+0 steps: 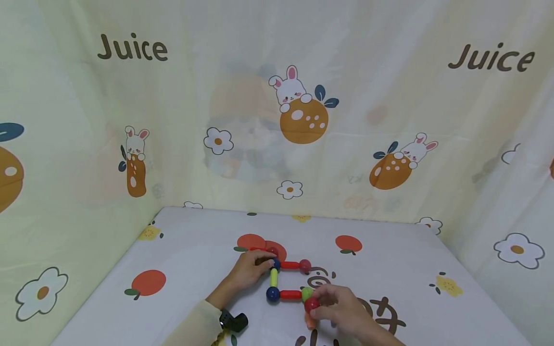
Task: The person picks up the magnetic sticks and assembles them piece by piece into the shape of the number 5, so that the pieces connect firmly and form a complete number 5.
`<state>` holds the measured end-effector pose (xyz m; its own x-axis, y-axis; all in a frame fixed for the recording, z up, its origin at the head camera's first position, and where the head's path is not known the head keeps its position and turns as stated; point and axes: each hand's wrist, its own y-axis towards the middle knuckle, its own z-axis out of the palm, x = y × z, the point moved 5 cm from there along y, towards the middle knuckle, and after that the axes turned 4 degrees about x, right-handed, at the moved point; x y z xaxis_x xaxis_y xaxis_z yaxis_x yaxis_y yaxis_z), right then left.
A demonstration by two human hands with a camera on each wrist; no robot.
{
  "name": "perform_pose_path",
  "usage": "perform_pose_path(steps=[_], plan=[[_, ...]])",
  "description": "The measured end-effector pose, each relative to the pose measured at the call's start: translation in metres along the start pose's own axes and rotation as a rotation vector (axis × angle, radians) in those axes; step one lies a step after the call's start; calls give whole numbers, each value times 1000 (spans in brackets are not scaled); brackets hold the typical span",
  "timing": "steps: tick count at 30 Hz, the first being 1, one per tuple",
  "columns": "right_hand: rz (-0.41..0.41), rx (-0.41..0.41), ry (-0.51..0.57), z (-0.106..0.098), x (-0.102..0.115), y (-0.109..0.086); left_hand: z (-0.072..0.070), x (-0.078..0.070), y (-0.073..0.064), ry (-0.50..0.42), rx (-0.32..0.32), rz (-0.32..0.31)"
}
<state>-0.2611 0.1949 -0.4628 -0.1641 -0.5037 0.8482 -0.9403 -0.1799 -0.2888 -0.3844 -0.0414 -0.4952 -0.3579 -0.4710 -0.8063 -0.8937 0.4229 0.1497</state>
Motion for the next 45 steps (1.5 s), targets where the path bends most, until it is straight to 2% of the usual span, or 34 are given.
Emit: perform_pose_path(steps=[8, 17, 24, 29, 33, 36, 40, 45], plan=[[-68, 142, 48, 5, -2, -2, 0, -1, -2, -8, 0, 0], [-93, 200, 66, 10, -4, 0, 0, -1, -1, -15, -1, -1], [-130, 196, 55, 10, -3, -4, -1, -1, 0, 1, 0, 28], [-60, 148, 32, 12, -2, -6, -1, -1, 0, 10, -8, 63], [-6, 74, -27, 13, -1, -9, -1, -1, 0, 6, -2, 64], [19, 52, -60, 15, -2, -11, -1, -1, 0, 4, 0, 58], [25, 89, -60, 19, -4, -12, -1, -1, 0, 1, -4, 50], [-49, 138, -36, 18, -7, -14, -1, -1, 0, 4, 0, 43]])
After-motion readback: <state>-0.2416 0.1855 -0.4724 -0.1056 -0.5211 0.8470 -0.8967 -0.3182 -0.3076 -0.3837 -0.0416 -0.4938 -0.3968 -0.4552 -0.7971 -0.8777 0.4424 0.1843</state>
